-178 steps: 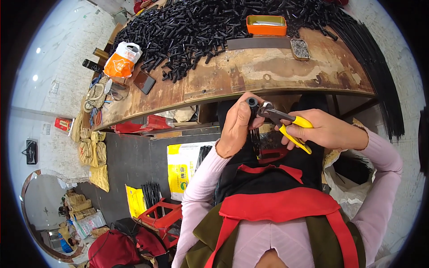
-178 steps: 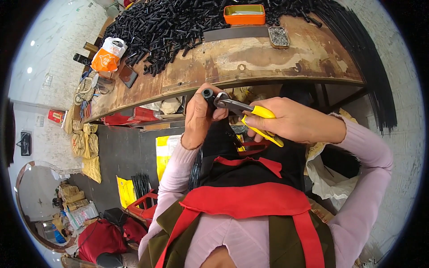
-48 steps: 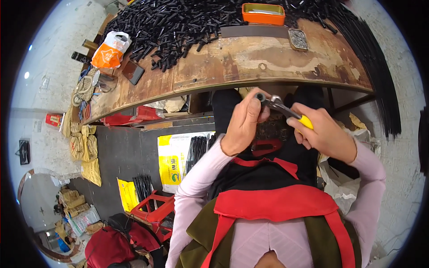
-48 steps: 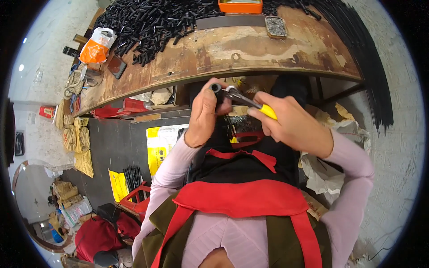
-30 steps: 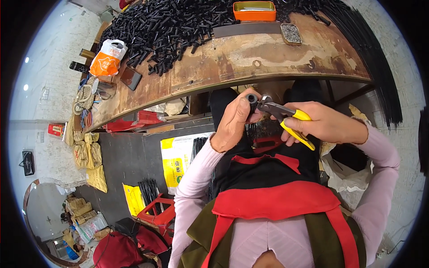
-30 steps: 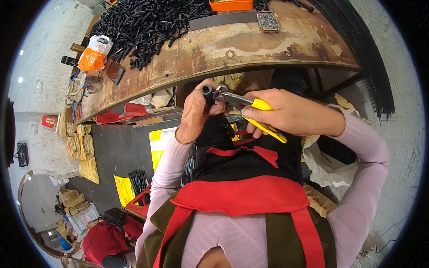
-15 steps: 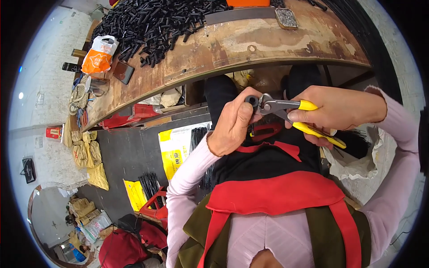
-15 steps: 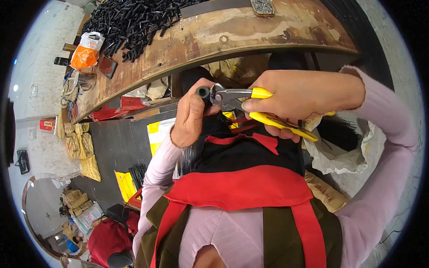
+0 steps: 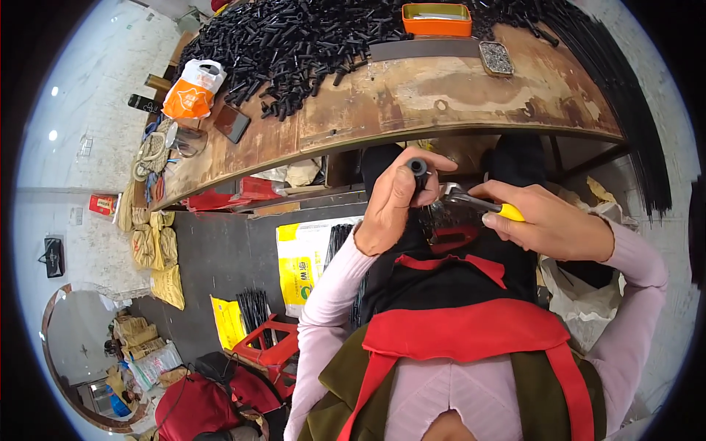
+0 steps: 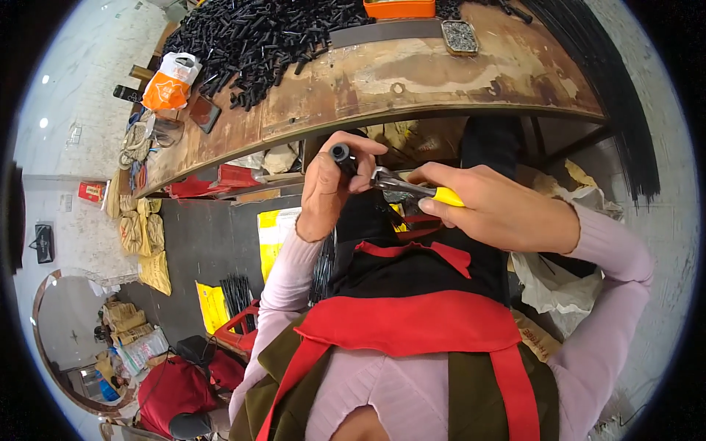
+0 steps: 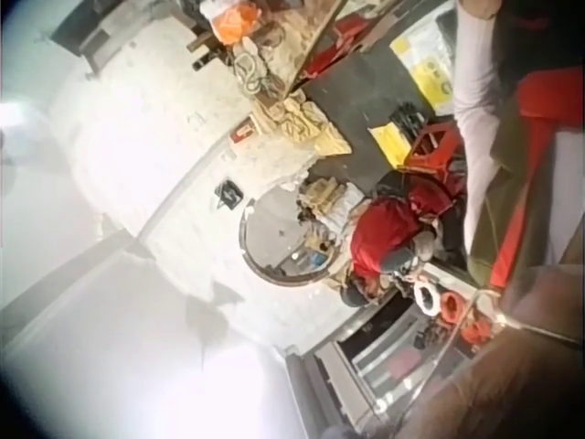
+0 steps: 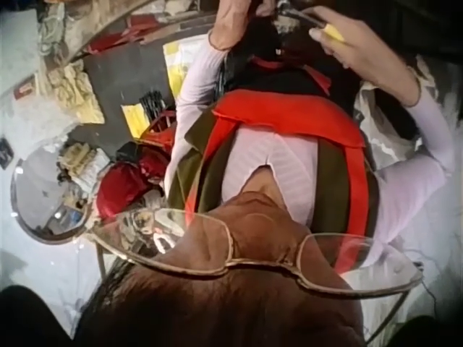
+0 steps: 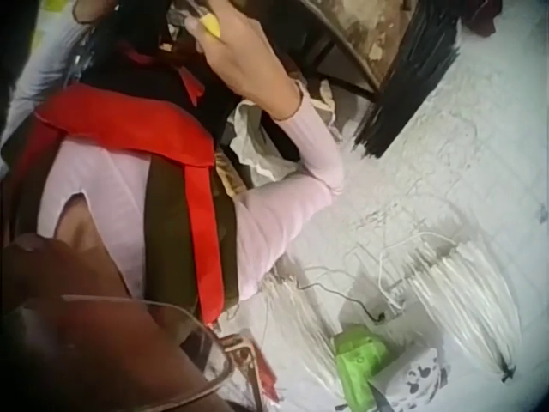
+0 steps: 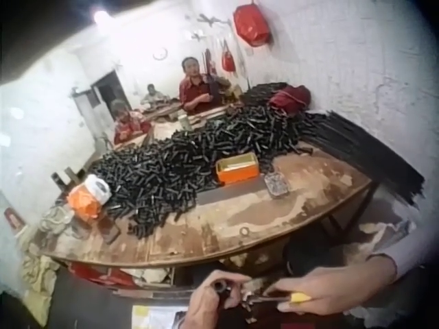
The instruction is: Assembling or processing black plastic cable components using hand tools at a factory workbench.
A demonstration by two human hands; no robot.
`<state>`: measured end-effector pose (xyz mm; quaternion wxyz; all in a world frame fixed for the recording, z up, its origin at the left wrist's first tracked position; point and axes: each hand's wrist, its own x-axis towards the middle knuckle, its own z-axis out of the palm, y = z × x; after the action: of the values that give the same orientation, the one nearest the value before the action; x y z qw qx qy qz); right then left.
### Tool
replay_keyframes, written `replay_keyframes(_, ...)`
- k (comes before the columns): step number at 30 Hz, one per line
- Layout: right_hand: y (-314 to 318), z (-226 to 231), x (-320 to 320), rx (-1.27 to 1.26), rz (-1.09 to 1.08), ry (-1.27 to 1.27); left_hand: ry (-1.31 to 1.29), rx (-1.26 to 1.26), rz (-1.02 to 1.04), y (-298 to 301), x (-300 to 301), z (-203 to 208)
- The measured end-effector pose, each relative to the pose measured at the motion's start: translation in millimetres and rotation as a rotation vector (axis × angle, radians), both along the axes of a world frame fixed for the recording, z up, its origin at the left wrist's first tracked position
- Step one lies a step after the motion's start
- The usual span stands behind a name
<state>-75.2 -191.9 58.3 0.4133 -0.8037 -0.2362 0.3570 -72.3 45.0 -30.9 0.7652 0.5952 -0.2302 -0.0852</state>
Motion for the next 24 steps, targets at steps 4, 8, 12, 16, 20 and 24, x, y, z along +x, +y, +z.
replay_keyframes(4, -0.5, 10.6, 2.7, -0.013, -0.014, -0.016, -0.011, 0.046, 0.004, -5.6, -4.4, 0.9)
replay_keyframes(8, -3.3, 18.5, 8.8, -0.016, -0.002, -0.052, -0.004, 0.071, -0.017, -5.3, -7.4, -1.6)
replay_keyframes(12, -3.9, 30.2, 14.3, -0.174, 0.039, -0.017, -0.062, 0.172, -0.016, -6.8, -9.0, 5.0)
replay_keyframes(16, -4.0, 17.3, 13.3, -0.147, 0.116, -0.242, -0.094, 0.292, 0.082, -7.5, -15.5, 11.5)
replay_keyframes(20, 6.8, 14.8, 14.5, -0.109, 0.082, -0.21, -0.064, 0.263, 0.14, -6.9, -17.0, 5.0)
replay_keyframes(24, 17.4, -20.3, 22.1, 0.069, 0.012, -0.371, 0.01, -0.106, 0.144, -4.9, 3.4, 10.7)
